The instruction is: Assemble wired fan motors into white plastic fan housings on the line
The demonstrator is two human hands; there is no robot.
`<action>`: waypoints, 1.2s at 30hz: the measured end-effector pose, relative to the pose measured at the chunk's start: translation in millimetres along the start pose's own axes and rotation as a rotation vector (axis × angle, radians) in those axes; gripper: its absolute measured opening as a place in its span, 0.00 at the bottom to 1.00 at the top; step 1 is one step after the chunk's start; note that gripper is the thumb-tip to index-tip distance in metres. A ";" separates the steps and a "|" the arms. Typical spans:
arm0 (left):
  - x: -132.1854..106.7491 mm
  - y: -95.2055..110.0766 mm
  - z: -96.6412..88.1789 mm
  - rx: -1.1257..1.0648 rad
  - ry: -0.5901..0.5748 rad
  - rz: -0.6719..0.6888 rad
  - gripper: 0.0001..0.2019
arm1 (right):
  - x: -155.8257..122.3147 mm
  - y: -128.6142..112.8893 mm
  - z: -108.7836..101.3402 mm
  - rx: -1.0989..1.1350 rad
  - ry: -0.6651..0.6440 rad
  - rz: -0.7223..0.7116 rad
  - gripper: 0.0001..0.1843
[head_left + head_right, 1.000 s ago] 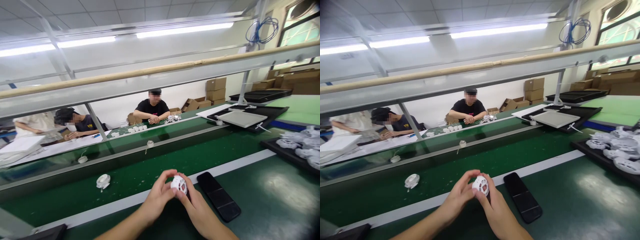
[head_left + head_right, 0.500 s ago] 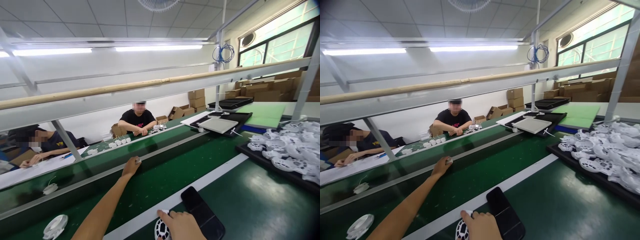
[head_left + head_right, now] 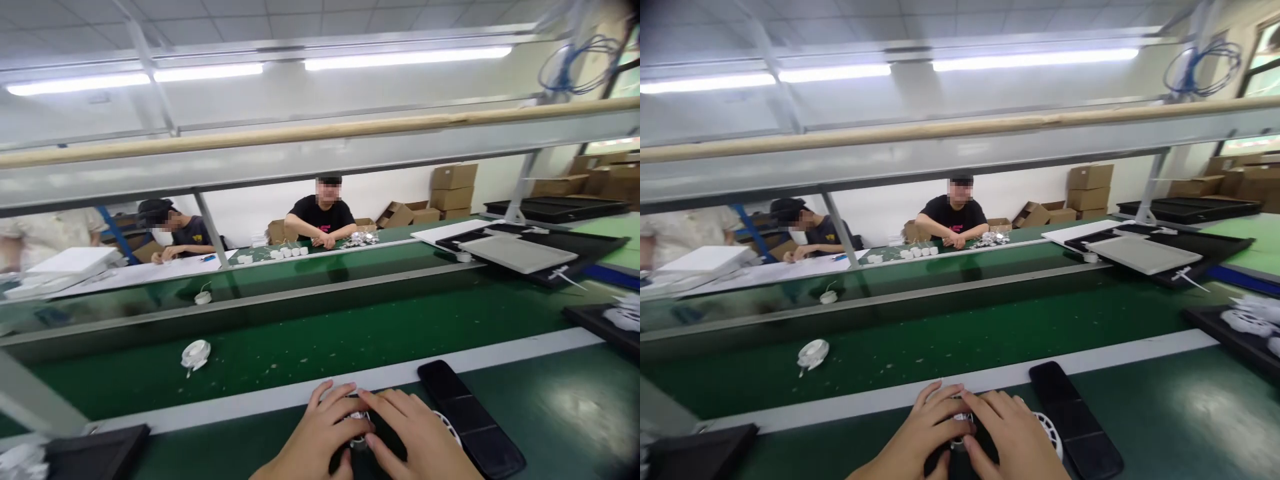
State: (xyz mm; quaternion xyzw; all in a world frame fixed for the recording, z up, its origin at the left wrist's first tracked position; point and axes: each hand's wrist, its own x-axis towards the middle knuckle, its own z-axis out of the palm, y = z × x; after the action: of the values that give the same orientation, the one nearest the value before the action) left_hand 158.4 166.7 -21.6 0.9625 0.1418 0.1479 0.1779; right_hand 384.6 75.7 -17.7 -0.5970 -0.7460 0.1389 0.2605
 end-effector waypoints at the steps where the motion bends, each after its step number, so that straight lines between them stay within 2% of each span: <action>1: -4.5 -0.1 0.0 -0.012 0.014 -0.019 0.36 | 0.0 -1.5 3.3 0.035 -0.030 0.023 0.29; 4: -14.5 1.3 4.6 -0.029 0.170 -0.127 0.36 | 0.2 -2.7 10.6 0.162 -0.084 0.072 0.25; 6: -16.7 4.4 9.8 -0.060 0.238 -0.245 0.35 | 0.2 -1.3 14.1 0.226 -0.105 0.047 0.20; 8: -15.6 7.1 13.2 -0.130 0.215 -0.331 0.31 | 0.2 0.6 17.5 0.250 -0.115 0.031 0.14; 10: -13.2 8.0 13.5 -0.183 0.164 -0.360 0.27 | 0.4 1.9 20.9 0.244 -0.107 0.054 0.10; 13: -10.8 6.6 10.5 -0.189 0.129 -0.371 0.27 | 0.9 1.0 24.8 0.240 -0.069 0.118 0.06; 19: -10.0 5.2 10.1 -0.209 0.090 -0.346 0.28 | 0.7 -7.6 23.4 0.286 -0.066 0.216 0.07; 21: -9.3 7.0 10.3 -0.230 0.099 -0.333 0.28 | 0.4 -9.9 21.9 0.310 -0.062 0.226 0.05; 25: -8.5 12.4 6.6 -0.256 0.112 -0.310 0.28 | -0.8 -12.5 21.0 0.370 -0.053 0.160 0.11; 27: -8.7 14.3 4.3 -0.259 0.112 -0.296 0.27 | -1.5 -13.1 21.6 0.394 -0.048 0.160 0.09; 36: -12.2 17.0 3.2 -0.273 0.148 -0.278 0.26 | 0.5 -13.7 23.7 0.563 -0.036 0.313 0.09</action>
State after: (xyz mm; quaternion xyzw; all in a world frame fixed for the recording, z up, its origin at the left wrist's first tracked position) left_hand 152.0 146.5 -20.7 0.8872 0.2646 0.2102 0.3142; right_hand 360.2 75.3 -30.0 -0.6063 -0.5820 0.3887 0.3776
